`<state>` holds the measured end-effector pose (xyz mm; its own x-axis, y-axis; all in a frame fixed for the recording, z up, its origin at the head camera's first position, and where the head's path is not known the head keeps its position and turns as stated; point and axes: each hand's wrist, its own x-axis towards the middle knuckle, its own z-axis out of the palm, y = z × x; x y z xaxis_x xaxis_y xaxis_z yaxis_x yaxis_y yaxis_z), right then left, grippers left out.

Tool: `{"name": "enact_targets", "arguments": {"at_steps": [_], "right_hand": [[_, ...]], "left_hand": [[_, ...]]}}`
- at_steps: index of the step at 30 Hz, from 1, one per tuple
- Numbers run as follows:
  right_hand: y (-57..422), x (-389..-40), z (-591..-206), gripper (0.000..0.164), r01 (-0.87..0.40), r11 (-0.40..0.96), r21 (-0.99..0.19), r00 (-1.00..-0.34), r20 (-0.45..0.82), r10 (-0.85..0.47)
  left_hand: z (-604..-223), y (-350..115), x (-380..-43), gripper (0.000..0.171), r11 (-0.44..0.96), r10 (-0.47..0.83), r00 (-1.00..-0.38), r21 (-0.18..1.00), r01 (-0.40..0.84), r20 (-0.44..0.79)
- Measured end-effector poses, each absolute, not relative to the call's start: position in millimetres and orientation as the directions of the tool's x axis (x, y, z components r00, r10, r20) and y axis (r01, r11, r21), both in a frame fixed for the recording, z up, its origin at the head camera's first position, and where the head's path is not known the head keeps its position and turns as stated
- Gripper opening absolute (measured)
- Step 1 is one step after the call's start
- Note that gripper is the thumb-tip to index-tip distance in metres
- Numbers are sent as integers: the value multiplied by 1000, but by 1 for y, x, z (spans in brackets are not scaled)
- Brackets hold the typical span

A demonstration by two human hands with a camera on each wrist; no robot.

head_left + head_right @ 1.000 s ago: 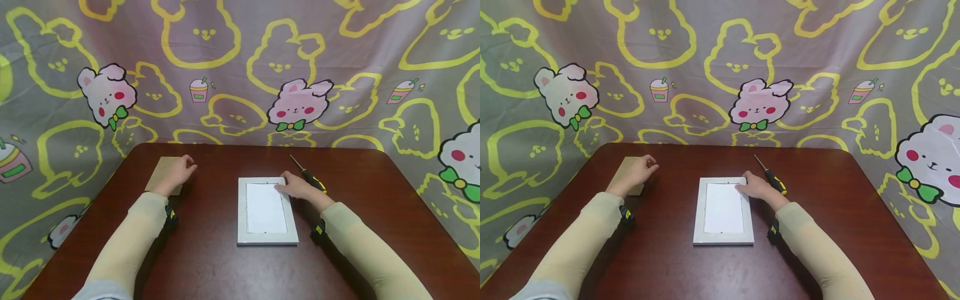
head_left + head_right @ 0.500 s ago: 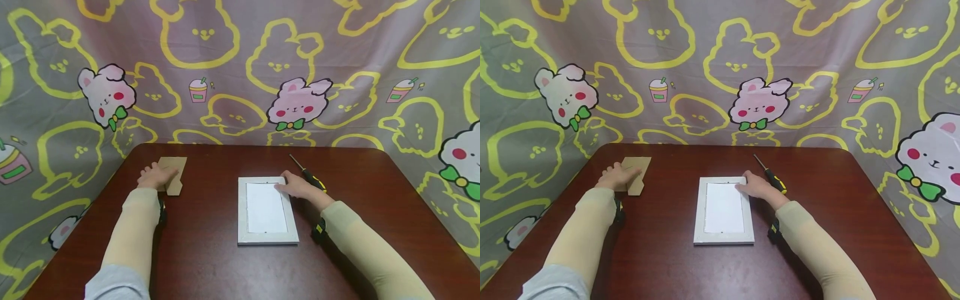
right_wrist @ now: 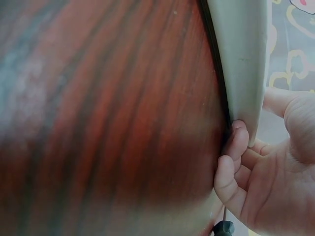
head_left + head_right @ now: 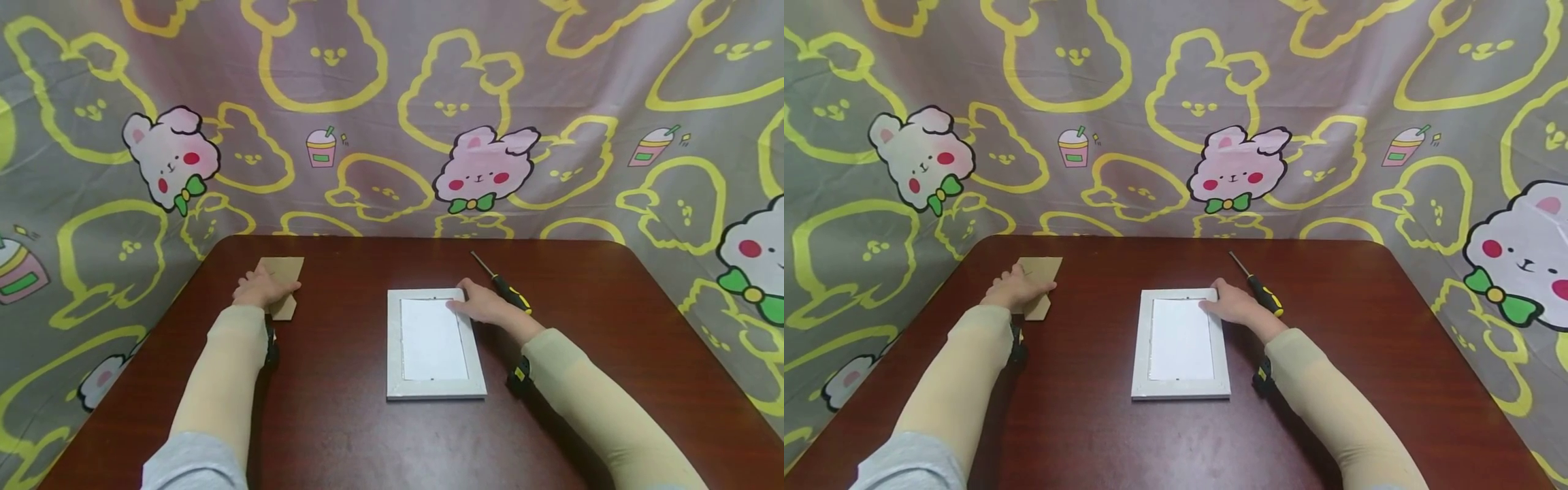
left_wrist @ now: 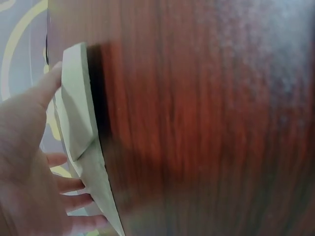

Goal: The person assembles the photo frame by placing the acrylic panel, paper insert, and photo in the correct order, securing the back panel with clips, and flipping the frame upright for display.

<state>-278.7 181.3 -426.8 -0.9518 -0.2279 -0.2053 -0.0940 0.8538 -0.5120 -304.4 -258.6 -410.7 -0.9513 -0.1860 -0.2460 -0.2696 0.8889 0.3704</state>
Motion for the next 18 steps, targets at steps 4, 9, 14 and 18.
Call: {"name": "enact_targets", "arguments": {"at_steps": [4,9,14,18], "right_hand": [[181,-279,-429,55,-95,854,-512,-952,-204,-228],[181,-279,-430,56,-99,851,-516,-952,-199,-231],[181,-279,-429,55,-99,850,-517,-952,-199,-232],[181,-279,-429,55,-98,848,-521,-953,-195,-230]], "left_hand": [[-408,-256,-301,98,879,-191,-955,394,-269,-226],[-404,-252,-299,96,874,-203,-956,401,-274,-211],[-403,-252,-304,101,842,-240,-945,438,-316,-220],[-400,-250,-308,108,809,-274,-933,469,-355,-233]]}}
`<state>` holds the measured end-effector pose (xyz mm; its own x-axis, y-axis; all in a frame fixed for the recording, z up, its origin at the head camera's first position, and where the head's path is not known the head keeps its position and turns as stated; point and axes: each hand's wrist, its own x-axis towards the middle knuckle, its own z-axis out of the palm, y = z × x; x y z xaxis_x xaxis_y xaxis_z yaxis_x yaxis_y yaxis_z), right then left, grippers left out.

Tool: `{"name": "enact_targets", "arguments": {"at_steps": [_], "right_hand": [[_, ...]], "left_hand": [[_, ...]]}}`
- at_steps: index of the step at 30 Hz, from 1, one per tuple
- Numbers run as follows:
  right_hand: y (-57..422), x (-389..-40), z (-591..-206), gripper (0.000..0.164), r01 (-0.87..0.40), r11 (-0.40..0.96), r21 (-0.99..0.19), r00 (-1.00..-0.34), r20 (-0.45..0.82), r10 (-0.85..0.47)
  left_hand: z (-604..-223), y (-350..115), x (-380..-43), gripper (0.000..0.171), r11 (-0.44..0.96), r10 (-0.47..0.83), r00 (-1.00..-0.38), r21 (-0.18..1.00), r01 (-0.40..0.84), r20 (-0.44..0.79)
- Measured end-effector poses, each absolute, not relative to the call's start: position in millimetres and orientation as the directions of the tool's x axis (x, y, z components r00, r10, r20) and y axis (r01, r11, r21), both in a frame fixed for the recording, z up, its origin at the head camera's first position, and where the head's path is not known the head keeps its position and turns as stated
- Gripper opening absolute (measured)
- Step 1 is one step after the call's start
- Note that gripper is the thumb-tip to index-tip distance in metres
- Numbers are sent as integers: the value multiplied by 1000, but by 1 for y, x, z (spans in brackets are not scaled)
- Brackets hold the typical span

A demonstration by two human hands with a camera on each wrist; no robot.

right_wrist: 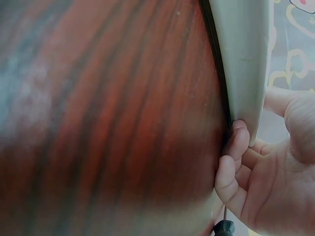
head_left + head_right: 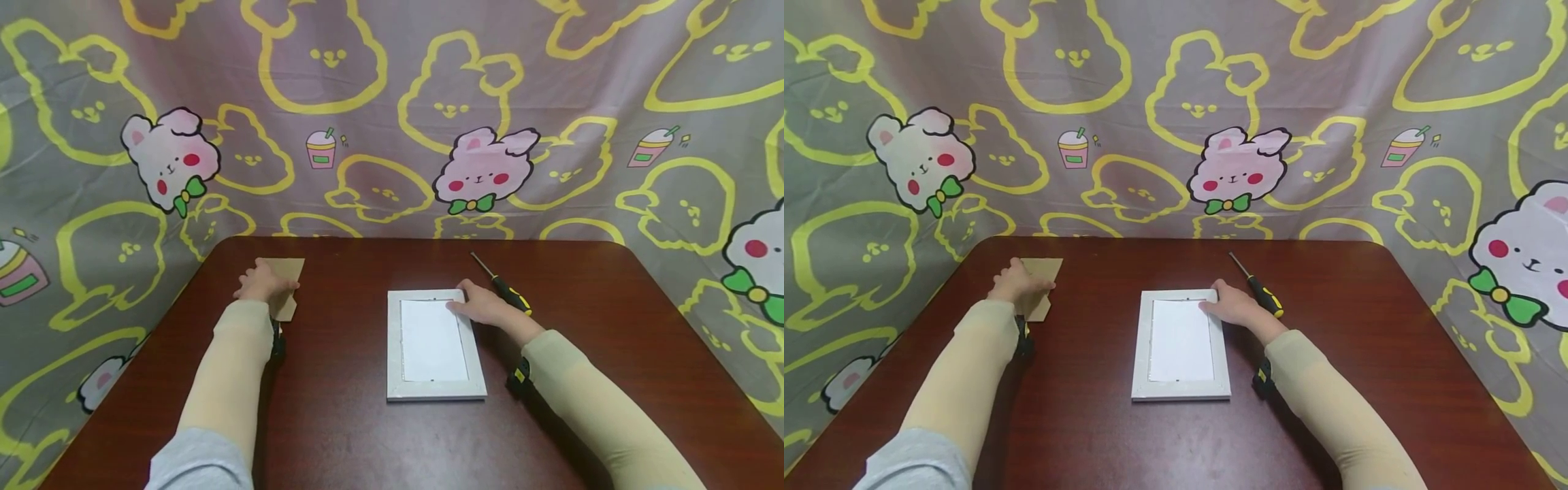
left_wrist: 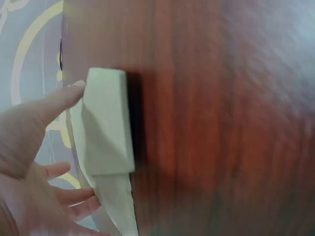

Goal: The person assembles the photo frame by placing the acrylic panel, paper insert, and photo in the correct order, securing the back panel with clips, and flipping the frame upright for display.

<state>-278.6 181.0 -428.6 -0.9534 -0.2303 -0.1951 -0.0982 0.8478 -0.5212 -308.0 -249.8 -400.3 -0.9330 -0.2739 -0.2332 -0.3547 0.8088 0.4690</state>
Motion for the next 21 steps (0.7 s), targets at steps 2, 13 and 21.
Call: {"name": "enact_targets", "arguments": {"at_steps": [2,13,21], "right_hand": [[181,-278,-429,55,-99,847,-522,-953,-195,-232],[181,-275,-425,55,-94,847,-523,-952,-202,-231],[181,-277,-427,55,-98,852,-515,-951,-203,-232]], "left_hand": [[-398,-248,-309,109,799,-288,-928,474,-370,-239],[-397,-241,-314,106,734,-338,-907,533,-421,-251],[-391,-242,-312,107,688,-345,-898,576,-441,-275]]}}
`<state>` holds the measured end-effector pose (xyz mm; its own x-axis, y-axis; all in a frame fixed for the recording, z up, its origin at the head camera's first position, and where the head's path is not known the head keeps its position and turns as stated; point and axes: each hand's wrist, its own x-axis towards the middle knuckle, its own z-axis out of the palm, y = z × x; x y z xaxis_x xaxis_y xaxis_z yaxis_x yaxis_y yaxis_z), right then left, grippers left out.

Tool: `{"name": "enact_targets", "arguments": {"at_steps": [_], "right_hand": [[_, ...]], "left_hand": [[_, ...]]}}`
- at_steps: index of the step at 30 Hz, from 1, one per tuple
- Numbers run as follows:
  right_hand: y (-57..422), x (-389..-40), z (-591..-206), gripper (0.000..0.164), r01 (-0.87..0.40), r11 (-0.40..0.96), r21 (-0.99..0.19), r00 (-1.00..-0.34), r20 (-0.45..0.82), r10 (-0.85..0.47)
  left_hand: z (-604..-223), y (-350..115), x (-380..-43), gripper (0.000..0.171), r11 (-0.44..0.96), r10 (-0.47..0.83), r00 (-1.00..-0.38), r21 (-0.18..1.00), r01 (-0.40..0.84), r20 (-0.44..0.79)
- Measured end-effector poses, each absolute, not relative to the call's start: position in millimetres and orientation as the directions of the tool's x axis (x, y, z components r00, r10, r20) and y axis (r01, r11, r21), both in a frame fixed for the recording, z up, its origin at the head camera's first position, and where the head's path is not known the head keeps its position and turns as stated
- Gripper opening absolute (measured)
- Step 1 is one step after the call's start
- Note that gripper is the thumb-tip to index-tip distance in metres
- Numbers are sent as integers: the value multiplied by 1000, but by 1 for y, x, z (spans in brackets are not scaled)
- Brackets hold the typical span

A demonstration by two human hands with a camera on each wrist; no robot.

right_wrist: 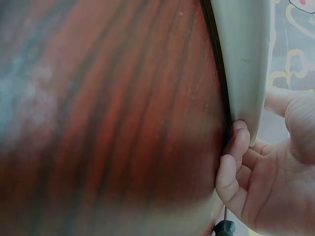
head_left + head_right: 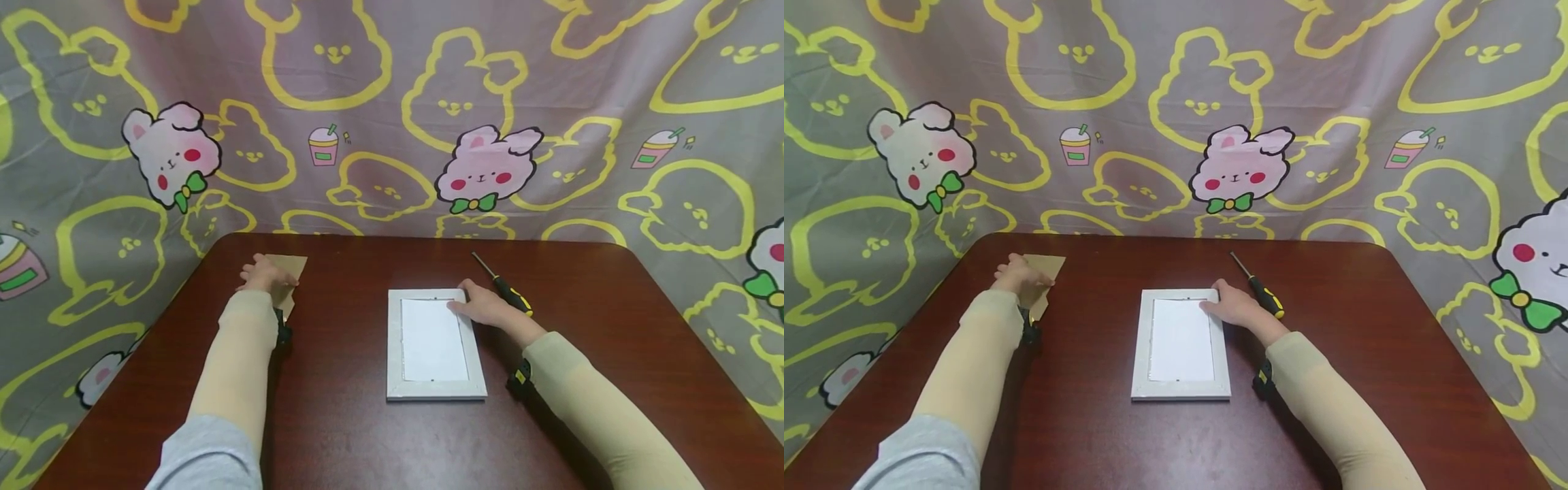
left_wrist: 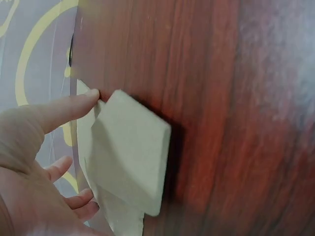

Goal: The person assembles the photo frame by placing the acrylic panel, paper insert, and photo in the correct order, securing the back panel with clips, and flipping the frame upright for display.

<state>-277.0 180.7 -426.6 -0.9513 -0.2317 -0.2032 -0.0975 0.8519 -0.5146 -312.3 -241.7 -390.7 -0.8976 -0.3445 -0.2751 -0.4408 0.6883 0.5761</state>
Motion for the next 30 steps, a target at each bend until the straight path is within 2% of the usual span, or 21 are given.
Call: {"name": "enact_targets", "arguments": {"at_steps": [9,15,18,24,30], "right_hand": [[179,-277,-426,54,-100,854,-510,-952,-199,-231],[179,-277,-427,55,-98,857,-506,-950,-208,-232],[180,-277,-426,56,-96,859,-503,-951,-209,-229],[180,-278,-424,55,-90,860,-502,-952,-210,-222],[180,-278,-427,56,-93,858,-505,-952,-206,-224]], "left_hand": [[-385,-247,-313,102,720,-328,-908,554,-419,-260],[-384,-253,-311,113,772,-274,-904,485,-411,-329],[-383,-252,-309,114,806,-272,-893,422,-415,-358],[-372,-239,-306,112,891,-262,-905,277,-360,-335],[-370,-242,-307,117,836,-307,-881,341,-430,-359]]}}
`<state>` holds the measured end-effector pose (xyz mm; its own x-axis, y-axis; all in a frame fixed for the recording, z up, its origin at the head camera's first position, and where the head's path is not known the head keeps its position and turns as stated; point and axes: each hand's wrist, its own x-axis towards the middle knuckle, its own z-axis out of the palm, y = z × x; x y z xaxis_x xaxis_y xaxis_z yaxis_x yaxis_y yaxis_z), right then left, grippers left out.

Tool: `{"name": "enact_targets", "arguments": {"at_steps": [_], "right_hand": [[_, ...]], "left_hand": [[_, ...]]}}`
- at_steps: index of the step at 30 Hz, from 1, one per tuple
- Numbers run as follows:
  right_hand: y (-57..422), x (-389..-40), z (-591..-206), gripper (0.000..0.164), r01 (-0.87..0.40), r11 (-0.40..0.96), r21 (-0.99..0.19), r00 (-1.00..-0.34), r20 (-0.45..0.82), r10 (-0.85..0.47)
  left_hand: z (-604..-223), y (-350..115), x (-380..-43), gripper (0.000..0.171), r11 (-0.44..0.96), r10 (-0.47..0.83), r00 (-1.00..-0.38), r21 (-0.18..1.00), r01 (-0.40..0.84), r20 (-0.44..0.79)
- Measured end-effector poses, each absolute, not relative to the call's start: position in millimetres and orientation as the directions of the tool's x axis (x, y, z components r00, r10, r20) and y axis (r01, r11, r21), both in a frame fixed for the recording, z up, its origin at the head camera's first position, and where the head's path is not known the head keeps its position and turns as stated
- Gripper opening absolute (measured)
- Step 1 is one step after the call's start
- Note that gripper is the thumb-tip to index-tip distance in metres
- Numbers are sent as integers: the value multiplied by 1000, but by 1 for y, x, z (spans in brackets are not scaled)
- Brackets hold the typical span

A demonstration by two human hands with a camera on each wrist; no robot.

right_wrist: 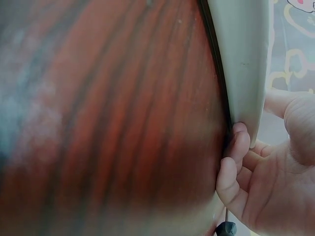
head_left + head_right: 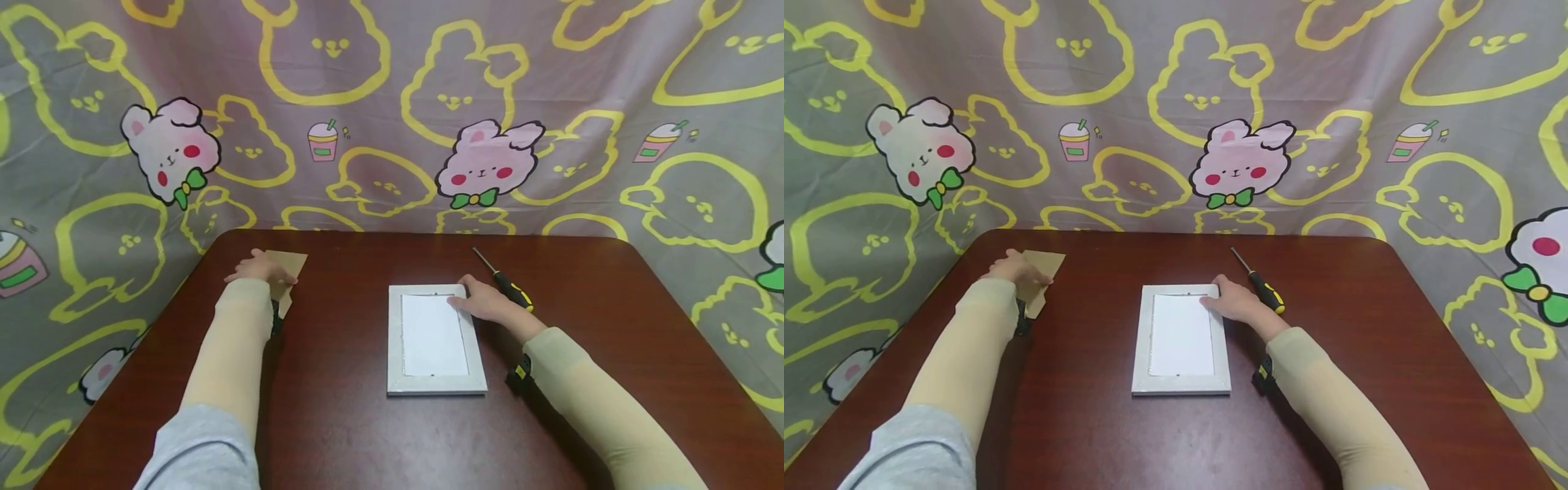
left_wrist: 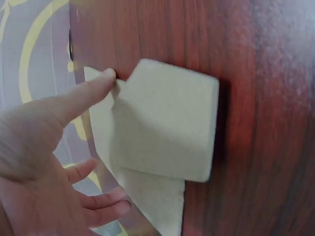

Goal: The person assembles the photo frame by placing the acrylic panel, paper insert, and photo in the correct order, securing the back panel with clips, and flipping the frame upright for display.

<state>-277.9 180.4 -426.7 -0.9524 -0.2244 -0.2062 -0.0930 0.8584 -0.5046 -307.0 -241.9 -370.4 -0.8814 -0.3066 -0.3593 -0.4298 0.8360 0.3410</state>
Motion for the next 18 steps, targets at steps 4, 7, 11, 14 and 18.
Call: {"name": "enact_targets", "arguments": {"at_steps": [4,7,11,14,18], "right_hand": [[181,-279,-428,55,-91,859,-504,-954,-204,-221],[181,-279,-428,55,-91,860,-501,-953,-207,-221],[181,-279,-428,55,-87,859,-504,-954,-207,-218],[181,-278,-428,54,-88,858,-507,-955,-202,-217],[180,-277,-430,54,-93,858,-506,-956,-196,-219]], "left_hand": [[-380,-252,-314,124,808,-312,-877,384,-447,-365],[-380,-253,-313,125,807,-327,-880,382,-450,-346],[-378,-250,-309,121,814,-342,-888,375,-443,-307],[-379,-249,-310,119,846,-325,-904,340,-410,-278],[-382,-251,-311,117,893,-293,-925,275,-356,-243]]}}
